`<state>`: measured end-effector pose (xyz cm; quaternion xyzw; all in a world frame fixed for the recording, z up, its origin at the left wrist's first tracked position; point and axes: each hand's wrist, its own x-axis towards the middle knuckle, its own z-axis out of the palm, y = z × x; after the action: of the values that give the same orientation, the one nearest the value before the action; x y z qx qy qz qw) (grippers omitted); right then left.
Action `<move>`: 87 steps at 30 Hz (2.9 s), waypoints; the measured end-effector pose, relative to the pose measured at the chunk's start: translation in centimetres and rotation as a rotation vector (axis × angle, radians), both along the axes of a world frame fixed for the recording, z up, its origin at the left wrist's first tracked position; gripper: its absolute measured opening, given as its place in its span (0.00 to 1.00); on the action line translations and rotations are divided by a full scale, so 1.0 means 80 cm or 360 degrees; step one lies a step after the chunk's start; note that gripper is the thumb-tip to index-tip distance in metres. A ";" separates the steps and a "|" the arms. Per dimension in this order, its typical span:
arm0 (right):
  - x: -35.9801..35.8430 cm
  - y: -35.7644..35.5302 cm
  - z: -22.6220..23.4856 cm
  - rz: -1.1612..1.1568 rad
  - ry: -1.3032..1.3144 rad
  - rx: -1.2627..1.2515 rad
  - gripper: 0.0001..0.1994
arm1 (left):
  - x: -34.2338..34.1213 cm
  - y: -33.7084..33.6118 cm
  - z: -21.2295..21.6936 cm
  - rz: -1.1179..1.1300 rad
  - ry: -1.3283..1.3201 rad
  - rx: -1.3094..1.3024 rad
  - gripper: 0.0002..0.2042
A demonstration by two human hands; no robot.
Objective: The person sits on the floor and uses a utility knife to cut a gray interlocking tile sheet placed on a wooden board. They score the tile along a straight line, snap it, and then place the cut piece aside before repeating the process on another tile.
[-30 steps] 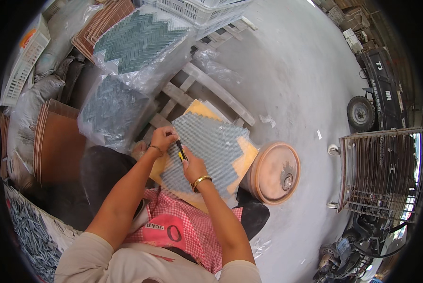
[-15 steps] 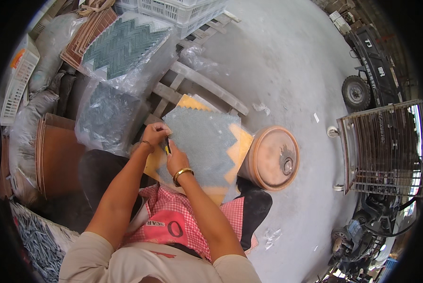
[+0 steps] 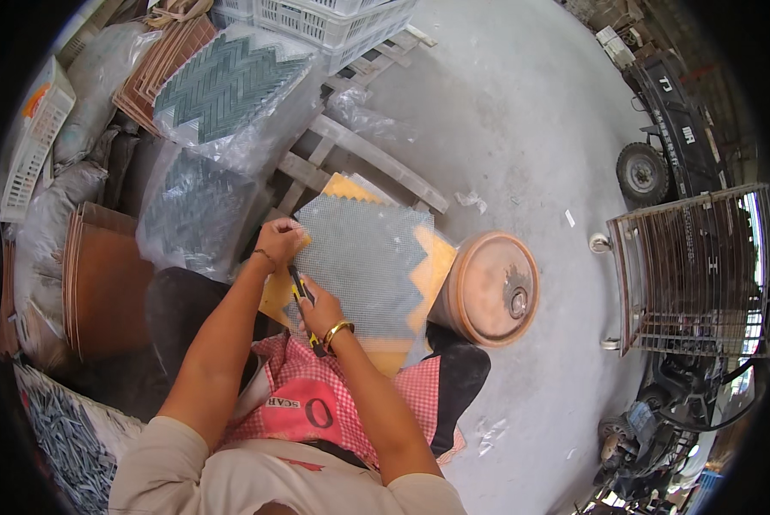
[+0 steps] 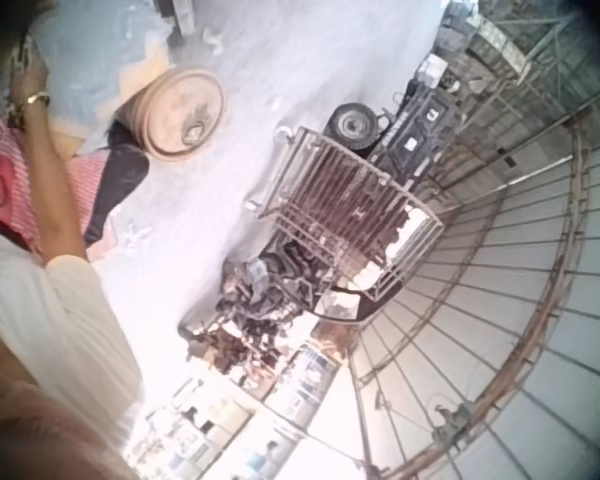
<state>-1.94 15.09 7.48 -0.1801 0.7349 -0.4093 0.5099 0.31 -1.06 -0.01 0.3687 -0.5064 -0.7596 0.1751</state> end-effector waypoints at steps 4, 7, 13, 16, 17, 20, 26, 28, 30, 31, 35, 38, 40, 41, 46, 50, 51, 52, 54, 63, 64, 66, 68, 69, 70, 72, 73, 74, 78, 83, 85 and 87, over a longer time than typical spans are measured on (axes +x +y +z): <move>0.002 0.013 -0.002 -0.0311 -0.0063 -0.0135 0.24 | 0.006 0.003 0.027 0.0045 -0.0122 -0.0282 0.05; -0.012 0.030 0.000 -0.0376 -0.0066 -0.0163 0.24 | 0.037 0.010 0.010 0.0044 -0.0505 -0.0652 0.04; -0.031 0.026 0.004 0.0257 0.0627 -0.0005 0.25 | 0.070 0.070 0.001 0.0117 -0.0935 -0.1018 0.05; -0.044 0.023 -0.026 0.0703 0.1317 -0.0120 0.25 | 0.062 0.089 0.015 0.0053 -0.1016 -0.1104 0.06; -0.044 0.014 -0.022 0.0818 0.1427 -0.0105 0.25 | 0.062 0.090 0.014 0.0084 -0.1006 -0.1079 0.06; -0.044 -0.001 -0.008 0.1125 0.1394 0.0126 0.25 | 0.058 0.094 0.017 0.0215 -0.1020 -0.0976 0.05; -0.041 -0.009 -0.004 0.1359 0.1596 0.0222 0.25 | 0.052 0.094 0.011 0.0217 -0.1173 -0.1025 0.05; -0.035 -0.009 -0.003 0.1341 0.1680 0.0264 0.26 | 0.052 0.095 0.012 0.0216 -0.1145 -0.0977 0.05; -0.023 -0.008 0.000 0.1327 0.1739 0.0331 0.27 | 0.053 0.096 0.017 0.0215 -0.1125 -0.0948 0.05; -0.017 -0.007 0.001 0.1322 0.1758 0.0378 0.27 | 0.054 0.096 0.019 0.0216 -0.1117 -0.0943 0.05; -0.011 -0.006 0.007 0.1306 0.1713 0.0461 0.27 | 0.051 0.094 0.024 0.0246 -0.1102 -0.0955 0.05; -0.012 -0.002 0.009 0.1314 0.1727 0.0435 0.27 | 0.054 0.095 0.022 0.0239 -0.1082 -0.0965 0.06; -0.017 0.013 0.006 0.1304 0.1707 0.0389 0.27 | 0.053 0.095 0.023 0.0215 -0.1065 -0.0927 0.06; -0.017 0.018 0.007 0.1303 0.1696 0.0362 0.27 | 0.054 0.096 0.023 0.0206 -0.1059 -0.0908 0.06; -0.014 0.030 0.009 0.1338 0.1552 0.0549 0.28 | 0.058 0.093 0.008 0.0213 -0.1034 -0.0917 0.06; -0.023 0.034 0.001 0.1310 0.1493 0.0532 0.27 | 0.060 0.093 0.019 0.0167 -0.0926 -0.0847 0.06; -0.025 0.034 0.000 0.1298 0.1463 0.0501 0.27 | 0.062 0.093 0.017 0.0181 -0.0887 -0.0881 0.06; -0.027 0.035 0.001 0.1286 0.1432 0.0470 0.26 | 0.064 0.092 0.013 0.0196 -0.0848 -0.0915 0.06; -0.031 0.036 0.000 0.1262 0.1386 0.0422 0.25 | 0.066 0.092 0.014 0.0189 -0.0755 -0.1006 0.06; -0.033 0.034 -0.006 0.1033 0.1222 0.0285 0.24 | 0.070 0.089 0.006 -0.0051 -0.0662 -0.1151 0.06; -0.031 0.038 -0.008 0.1005 0.1208 0.0279 0.24 | 0.070 0.091 0.006 -0.0042 -0.0655 -0.1104 0.06; -0.027 0.042 -0.005 0.0944 0.1140 0.0269 0.24 | 0.071 0.090 0.007 -0.0041 -0.0663 -0.1067 0.06; -0.028 0.050 0.001 0.0877 0.1035 0.0281 0.24 | 0.069 0.093 0.008 -0.0059 -0.0681 -0.1073 0.05; -0.028 0.052 -0.006 0.0803 0.1055 0.0173 0.24 | 0.068 0.092 0.008 -0.0053 -0.0673 -0.1038 0.05; -0.028 0.054 -0.020 0.0727 0.1074 0.0067 0.24 | 0.069 0.088 0.008 -0.0048 -0.0665 -0.1002 0.05; -0.021 0.053 -0.025 0.0610 0.1007 -0.0010 0.23 | 0.071 0.086 0.006 -0.0048 -0.0654 -0.0939 0.05; -0.021 0.049 -0.029 0.0566 0.0927 0.0012 0.23 | 0.069 0.086 0.005 -0.0053 -0.0644 -0.0912 0.05; -0.019 0.044 -0.029 0.0518 0.0843 0.0021 0.23 | 0.069 0.081 0.003 -0.0057 -0.0640 -0.0897 0.06; -0.012 0.046 -0.022 0.0494 0.0711 0.0072 0.23 | 0.074 0.078 -0.002 -0.0127 -0.0607 -0.0999 0.06; -0.005 0.036 -0.021 0.0411 0.0617 0.0122 0.24 | 0.075 0.076 0.003 -0.0144 -0.0494 -0.0774 0.05; 0.000 0.051 -0.044 0.0417 0.0777 0.0000 0.24 | 0.073 0.077 0.013 -0.0124 -0.0509 -0.0769 0.06; 0.006 0.061 -0.043 0.0428 0.0800 -0.0058 0.24 | 0.073 0.076 0.022 -0.0163 -0.0524 -0.0926 0.05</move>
<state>-1.49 20.00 4.01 -0.3809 0.8003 -0.2937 0.3581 6.15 4.98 1.73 0.3951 -0.7412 -0.5214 0.1504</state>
